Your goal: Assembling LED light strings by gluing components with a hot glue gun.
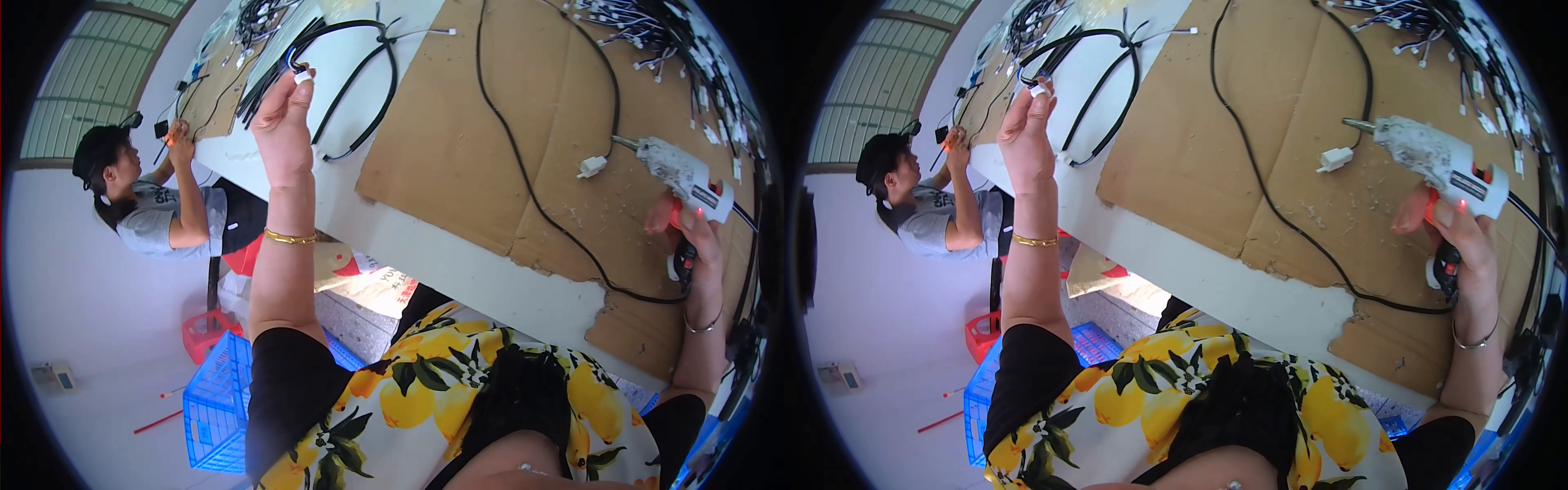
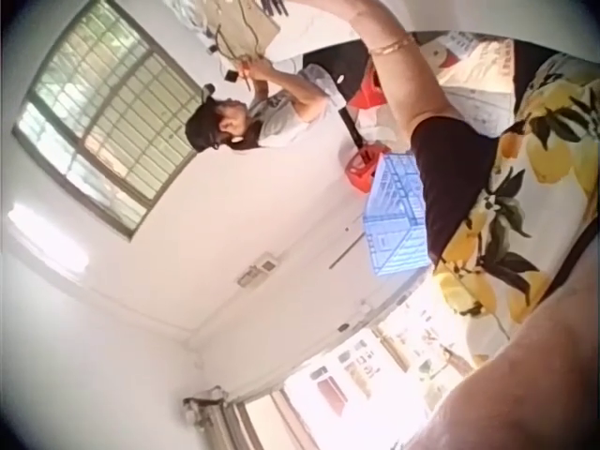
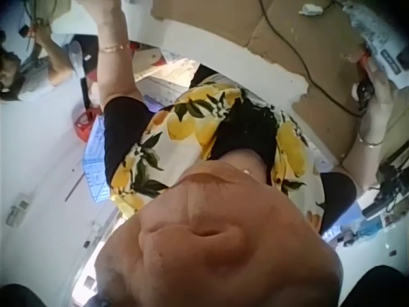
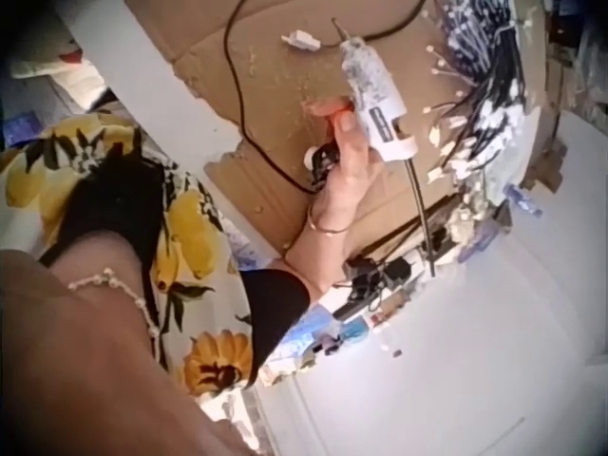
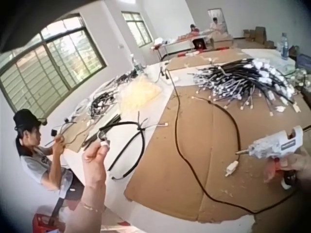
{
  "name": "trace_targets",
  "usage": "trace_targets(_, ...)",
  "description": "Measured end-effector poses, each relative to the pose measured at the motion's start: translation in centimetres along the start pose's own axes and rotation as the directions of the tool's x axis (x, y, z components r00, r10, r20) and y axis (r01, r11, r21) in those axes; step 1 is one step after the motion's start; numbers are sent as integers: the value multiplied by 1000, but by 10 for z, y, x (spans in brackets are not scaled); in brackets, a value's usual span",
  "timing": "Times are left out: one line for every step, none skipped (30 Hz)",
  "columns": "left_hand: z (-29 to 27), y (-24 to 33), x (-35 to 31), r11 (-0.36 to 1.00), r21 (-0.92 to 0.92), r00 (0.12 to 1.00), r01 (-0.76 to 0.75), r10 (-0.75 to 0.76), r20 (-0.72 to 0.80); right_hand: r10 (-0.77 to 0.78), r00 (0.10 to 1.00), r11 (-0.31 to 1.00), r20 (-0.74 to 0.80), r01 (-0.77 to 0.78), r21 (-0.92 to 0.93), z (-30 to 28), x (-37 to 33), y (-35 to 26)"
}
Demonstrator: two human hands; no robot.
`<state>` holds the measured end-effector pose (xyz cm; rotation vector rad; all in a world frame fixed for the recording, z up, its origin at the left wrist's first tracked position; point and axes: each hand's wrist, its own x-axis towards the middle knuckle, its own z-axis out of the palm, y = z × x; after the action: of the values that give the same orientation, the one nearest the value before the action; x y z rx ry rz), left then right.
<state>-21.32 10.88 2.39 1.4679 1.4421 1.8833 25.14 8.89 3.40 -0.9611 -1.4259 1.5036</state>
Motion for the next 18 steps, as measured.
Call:
trace_targets(12,1,0,1000,-11,1000,13,-13,11,-3,1000,1000,-1,3,-3,3,1,0)
trace_targets(24,6,-2,999,-23,999,26,-26,19,-7,1000,1000,0,7,-8,4,1,0)
trace_targets(40,13,-5,991,-114,997,64,-67,-24,-10,1000,1000,24,11,-5,2,2,2)
trace_targets(52,15,-7,990,-128,998,62,-64,-11,-14,1000,1000,6,15,-12,3,2,0)
trace_targets(63,15,-9,982,-174,997,73,-73,6,5,1000,1000,7,-5,-16,7,3,-3)
trace_targets(72,15,-9,972,-218,996,85,-82,24,26,1000,999,8,-25,-20,9,3,-4)
trace_targets(80,12,-9,982,-179,998,54,-48,38,27,999,999,30,-26,-35,6,3,-5)
trace_targets(89,13,-10,979,-195,998,55,-46,52,24,1000,999,10,-24,-42,5,2,-4)
trace_targets(100,15,-13,981,-189,997,40,-27,73,30,999,999,12,-30,-11,4,1,-3)
trace_targets(110,17,-16,983,-183,995,26,-8,95,36,999,999,14,-36,22,4,0,-2)
trace_targets(119,20,-19,985,-171,991,33,-10,134,47,999,998,20,-48,49,4,0,-3)
trace_targets(129,24,-23,982,-186,989,38,-9,150,48,999,998,-2,-48,43,4,0,-5)
trace_targets(139,29,-26,986,-159,985,47,-19,173,22,999,1000,27,-23,11,4,0,-6)
trace_targets(147,32,-30,990,-132,980,57,-30,195,-1,998,1000,57,2,-21,3,1,-7)
trace_targets(155,33,-33,986,-139,974,97,-65,217,-62,993,998,101,65,-22,1,3,-4)
trace_targets(163,34,-37,982,-155,970,103,-65,234,-59,995,998,79,61,-32,1,3,-6)
trace_targets(169,35,-41,977,-177,962,116,-67,264,-81,992,996,101,83,-19,2,3,-9)
trace_targets(176,36,-45,972,-197,954,130,-68,293,-103,987,995,123,104,-5,2,3,-11)
